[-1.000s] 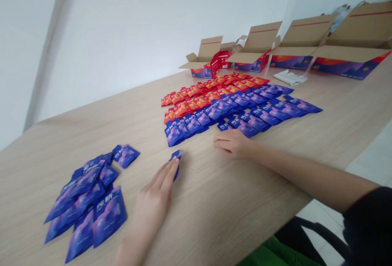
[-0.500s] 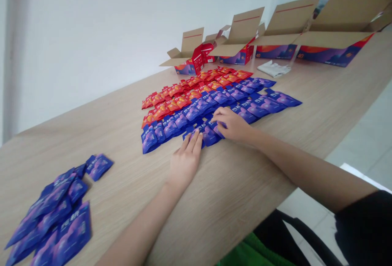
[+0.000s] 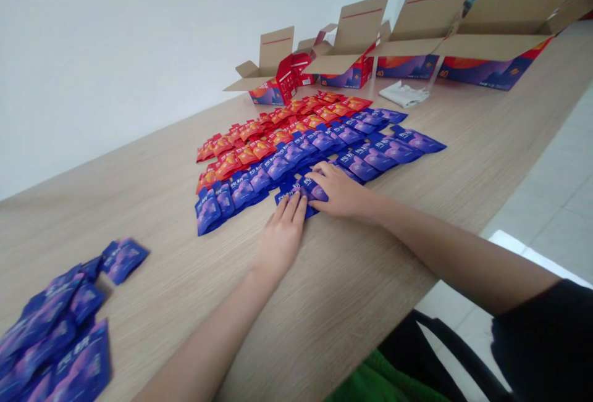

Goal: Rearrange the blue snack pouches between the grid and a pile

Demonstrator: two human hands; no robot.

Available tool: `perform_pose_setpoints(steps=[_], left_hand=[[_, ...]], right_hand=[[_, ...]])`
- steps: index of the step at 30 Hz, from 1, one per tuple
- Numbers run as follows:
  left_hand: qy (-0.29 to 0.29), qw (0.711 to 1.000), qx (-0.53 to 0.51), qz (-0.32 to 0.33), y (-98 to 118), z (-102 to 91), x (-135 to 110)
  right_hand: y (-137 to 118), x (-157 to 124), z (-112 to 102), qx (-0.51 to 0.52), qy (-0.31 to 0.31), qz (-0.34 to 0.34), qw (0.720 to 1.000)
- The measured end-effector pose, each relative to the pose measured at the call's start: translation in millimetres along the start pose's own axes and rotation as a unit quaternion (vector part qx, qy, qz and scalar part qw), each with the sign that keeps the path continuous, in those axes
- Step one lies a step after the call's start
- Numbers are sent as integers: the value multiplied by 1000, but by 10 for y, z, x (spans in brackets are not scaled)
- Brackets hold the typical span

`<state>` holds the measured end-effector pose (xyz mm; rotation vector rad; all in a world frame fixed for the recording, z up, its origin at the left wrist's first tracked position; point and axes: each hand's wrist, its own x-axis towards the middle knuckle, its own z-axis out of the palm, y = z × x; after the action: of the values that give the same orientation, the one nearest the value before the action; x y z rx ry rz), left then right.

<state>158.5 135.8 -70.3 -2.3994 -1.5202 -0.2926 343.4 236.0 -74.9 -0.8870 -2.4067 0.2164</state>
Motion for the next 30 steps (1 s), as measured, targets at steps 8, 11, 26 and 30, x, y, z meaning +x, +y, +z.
perform_pose_setpoints(steps=[8,11,26,30], left_hand=[[9,999,-27,-19,40,47,-23],[-3,999,-28,-22,58,28,-23],[18,994,-81,-64,92,2,15],[26,993,-93,-60,68,14,-2]], right_hand=[[9,1,59,-6,5,12,1000],[-21,4,62,-7,11,23,1000],[-78,18,73,7,46,57,997],[-100,6,41,-7,51,50,997]])
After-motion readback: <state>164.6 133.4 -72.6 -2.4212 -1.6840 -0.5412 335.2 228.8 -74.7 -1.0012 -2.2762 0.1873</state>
